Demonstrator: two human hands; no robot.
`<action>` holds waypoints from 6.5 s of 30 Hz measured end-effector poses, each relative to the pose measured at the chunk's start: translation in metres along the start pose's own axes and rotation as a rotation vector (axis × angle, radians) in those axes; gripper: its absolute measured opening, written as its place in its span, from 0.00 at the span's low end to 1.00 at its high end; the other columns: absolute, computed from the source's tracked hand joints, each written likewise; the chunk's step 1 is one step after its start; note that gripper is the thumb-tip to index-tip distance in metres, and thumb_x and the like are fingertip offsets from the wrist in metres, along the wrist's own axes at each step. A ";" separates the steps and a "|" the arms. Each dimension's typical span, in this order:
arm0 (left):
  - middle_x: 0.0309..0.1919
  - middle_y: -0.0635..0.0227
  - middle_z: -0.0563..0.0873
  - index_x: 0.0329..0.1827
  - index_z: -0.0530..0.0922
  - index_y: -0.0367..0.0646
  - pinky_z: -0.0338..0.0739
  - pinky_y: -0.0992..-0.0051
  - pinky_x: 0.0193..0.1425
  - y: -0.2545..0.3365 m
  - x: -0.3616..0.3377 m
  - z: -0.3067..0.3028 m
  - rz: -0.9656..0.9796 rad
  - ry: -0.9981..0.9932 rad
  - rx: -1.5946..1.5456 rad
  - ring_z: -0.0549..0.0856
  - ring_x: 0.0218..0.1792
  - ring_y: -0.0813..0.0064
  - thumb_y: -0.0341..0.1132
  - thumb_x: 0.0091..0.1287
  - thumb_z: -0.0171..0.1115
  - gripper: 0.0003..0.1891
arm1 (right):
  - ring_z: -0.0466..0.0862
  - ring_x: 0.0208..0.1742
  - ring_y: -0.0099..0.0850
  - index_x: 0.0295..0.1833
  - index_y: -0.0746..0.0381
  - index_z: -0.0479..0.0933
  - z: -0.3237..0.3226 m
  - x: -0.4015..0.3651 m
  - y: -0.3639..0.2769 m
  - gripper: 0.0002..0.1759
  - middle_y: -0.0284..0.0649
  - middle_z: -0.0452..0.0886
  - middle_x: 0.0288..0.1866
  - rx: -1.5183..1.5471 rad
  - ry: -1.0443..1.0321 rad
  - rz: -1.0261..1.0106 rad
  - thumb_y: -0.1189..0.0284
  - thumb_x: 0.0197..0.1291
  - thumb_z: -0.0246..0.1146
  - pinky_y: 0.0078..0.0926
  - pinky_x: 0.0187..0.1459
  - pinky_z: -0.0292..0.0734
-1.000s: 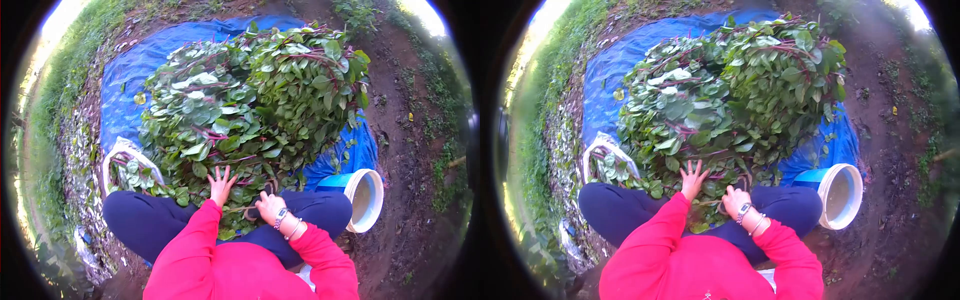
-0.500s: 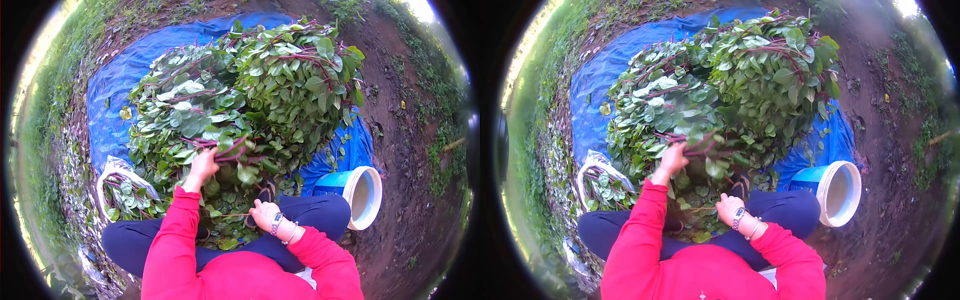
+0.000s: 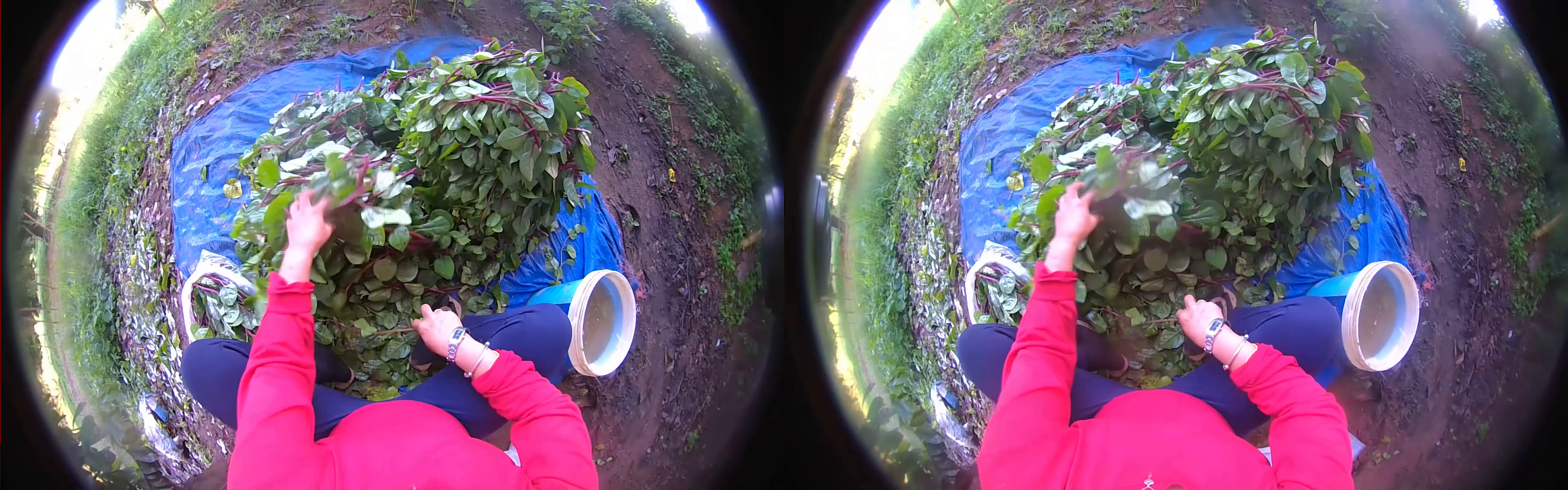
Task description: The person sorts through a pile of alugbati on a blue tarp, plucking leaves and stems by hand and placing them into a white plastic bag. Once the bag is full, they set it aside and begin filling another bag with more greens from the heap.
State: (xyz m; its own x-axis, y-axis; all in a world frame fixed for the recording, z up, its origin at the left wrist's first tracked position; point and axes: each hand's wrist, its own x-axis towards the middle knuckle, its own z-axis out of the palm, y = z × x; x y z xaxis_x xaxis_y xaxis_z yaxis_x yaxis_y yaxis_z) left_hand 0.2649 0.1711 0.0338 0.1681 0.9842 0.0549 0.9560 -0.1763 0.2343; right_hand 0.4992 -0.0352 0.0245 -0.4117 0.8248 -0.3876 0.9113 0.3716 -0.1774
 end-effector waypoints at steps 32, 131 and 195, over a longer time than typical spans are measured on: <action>0.32 0.62 0.81 0.36 0.78 0.47 0.76 0.63 0.41 0.048 -0.047 -0.010 0.276 -0.043 -0.119 0.81 0.35 0.59 0.31 0.55 0.56 0.07 | 0.58 0.69 0.38 0.65 0.60 0.60 -0.014 0.031 -0.001 0.32 0.43 0.61 0.64 -0.107 0.567 -0.101 0.73 0.49 0.53 0.54 0.66 0.49; 0.30 0.62 0.80 0.44 0.82 0.54 0.75 0.65 0.42 0.053 -0.050 0.041 0.621 -0.863 -0.352 0.80 0.36 0.59 0.43 0.50 0.64 0.17 | 0.70 0.58 0.40 0.38 0.60 0.73 -0.007 0.036 0.000 0.10 0.45 0.73 0.48 -0.064 0.628 -0.125 0.70 0.49 0.55 0.51 0.61 0.57; 0.38 0.67 0.75 0.36 0.77 0.50 0.69 0.62 0.43 0.058 -0.041 0.080 0.590 -0.211 0.126 0.74 0.44 0.64 0.34 0.54 0.57 0.07 | 0.74 0.51 0.35 0.43 0.58 0.72 0.001 0.033 0.003 0.10 0.38 0.76 0.43 0.040 0.376 0.010 0.68 0.56 0.53 0.49 0.56 0.63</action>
State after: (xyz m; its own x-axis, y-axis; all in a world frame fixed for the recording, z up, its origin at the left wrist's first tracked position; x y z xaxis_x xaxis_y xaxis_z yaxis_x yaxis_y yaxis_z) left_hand 0.3323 0.1215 -0.0322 0.7064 0.7057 -0.0552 0.7069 -0.6993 0.1066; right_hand 0.4884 -0.0075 0.0098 -0.3662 0.9300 -0.0321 0.9115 0.3516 -0.2135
